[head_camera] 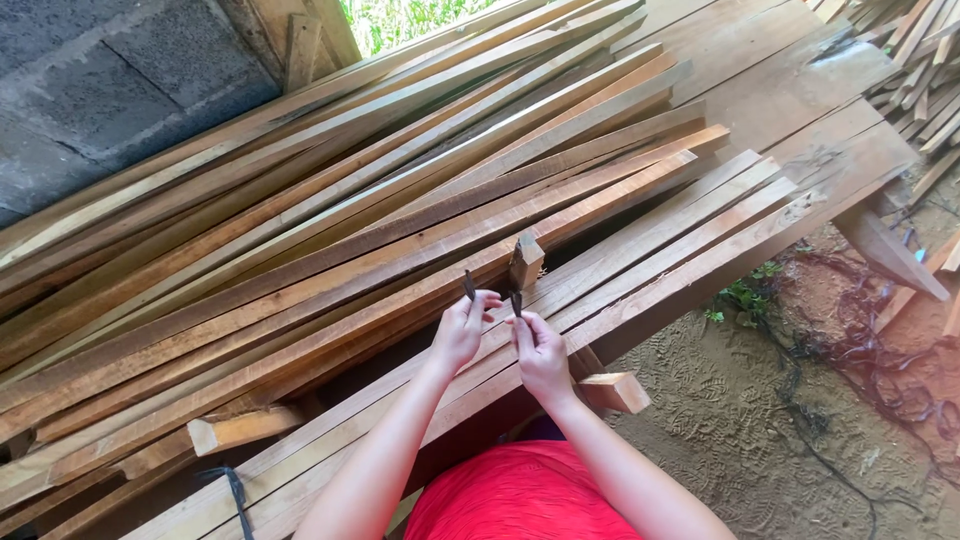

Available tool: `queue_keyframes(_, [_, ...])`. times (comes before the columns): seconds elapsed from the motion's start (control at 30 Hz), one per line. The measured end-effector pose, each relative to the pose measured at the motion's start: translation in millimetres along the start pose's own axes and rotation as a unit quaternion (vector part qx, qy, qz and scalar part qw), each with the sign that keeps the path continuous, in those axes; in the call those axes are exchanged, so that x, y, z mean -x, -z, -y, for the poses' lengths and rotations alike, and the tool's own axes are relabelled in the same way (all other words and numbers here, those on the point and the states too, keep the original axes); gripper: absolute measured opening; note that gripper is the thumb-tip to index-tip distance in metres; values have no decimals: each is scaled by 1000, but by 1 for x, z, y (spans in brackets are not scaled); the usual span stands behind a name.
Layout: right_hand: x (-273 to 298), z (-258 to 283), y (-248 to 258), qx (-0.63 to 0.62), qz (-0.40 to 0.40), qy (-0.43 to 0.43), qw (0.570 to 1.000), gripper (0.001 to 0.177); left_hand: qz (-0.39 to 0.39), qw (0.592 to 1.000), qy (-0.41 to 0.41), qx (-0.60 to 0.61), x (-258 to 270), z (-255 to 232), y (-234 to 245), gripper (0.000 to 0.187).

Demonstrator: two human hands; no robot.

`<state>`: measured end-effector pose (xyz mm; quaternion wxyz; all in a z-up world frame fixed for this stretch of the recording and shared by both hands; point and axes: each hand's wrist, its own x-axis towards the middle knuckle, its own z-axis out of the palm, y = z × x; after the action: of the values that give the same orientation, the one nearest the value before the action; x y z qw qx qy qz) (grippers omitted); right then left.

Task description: The person is securing several wood planks together using a black rubber strap.

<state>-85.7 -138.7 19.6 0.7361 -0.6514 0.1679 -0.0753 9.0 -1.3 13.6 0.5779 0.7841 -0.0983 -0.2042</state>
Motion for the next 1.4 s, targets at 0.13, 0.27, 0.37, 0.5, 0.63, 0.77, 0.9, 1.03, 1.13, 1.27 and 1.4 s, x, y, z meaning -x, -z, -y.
queue_keyframes(0.13, [16, -31, 18, 32, -62, -47, 996, 17, -64, 995, 62, -35, -18, 33, -2, 42])
queue_keyframes(0.27, [39, -61, 38, 10, -100, -308, 946, 39, -68, 976, 94, -184, -34, 80, -10, 48])
queue_keyframes(0.37, [46, -73, 44, 58, -69, -440, 894, 53, -11, 956, 155, -248, -39, 102, -15, 51])
queue_keyframes(0.5, [33, -117, 44, -103, -80, -458, 880, 57, 68, 927, 218, -299, -38, 87, -14, 56])
queue_keyframes(0.63, [31, -106, 25, -116, -103, -490, 858, 63, 79, 918, 239, -306, -44, 82, -15, 59])
queue_keyframes(0.77, [28, -118, 21, -213, -95, -498, 835, 63, 85, 917, 248, -301, -49, 89, -14, 60])
queue_keyframes(0.9, [27, -117, 19, -207, -116, -488, 840, 56, 77, 921, 254, -286, -51, 88, -18, 60])
queue_keyframes(1.03, [35, -118, 22, -218, -110, -480, 843, 55, 71, 924, 246, -285, -46, 92, -22, 60])
queue_keyframes(1.13, [45, -117, 25, -235, -107, -465, 847, 57, 85, 924, 237, -288, -41, 99, -29, 60])
queue_keyframes(1.27, [57, -101, 28, -232, -106, -466, 847, 53, 96, 925, 217, -296, -31, 98, -38, 59])
queue_keyframes(1.4, [59, -111, 41, -184, -53, -493, 849, 57, 98, 924, 216, -300, -26, 86, -35, 59])
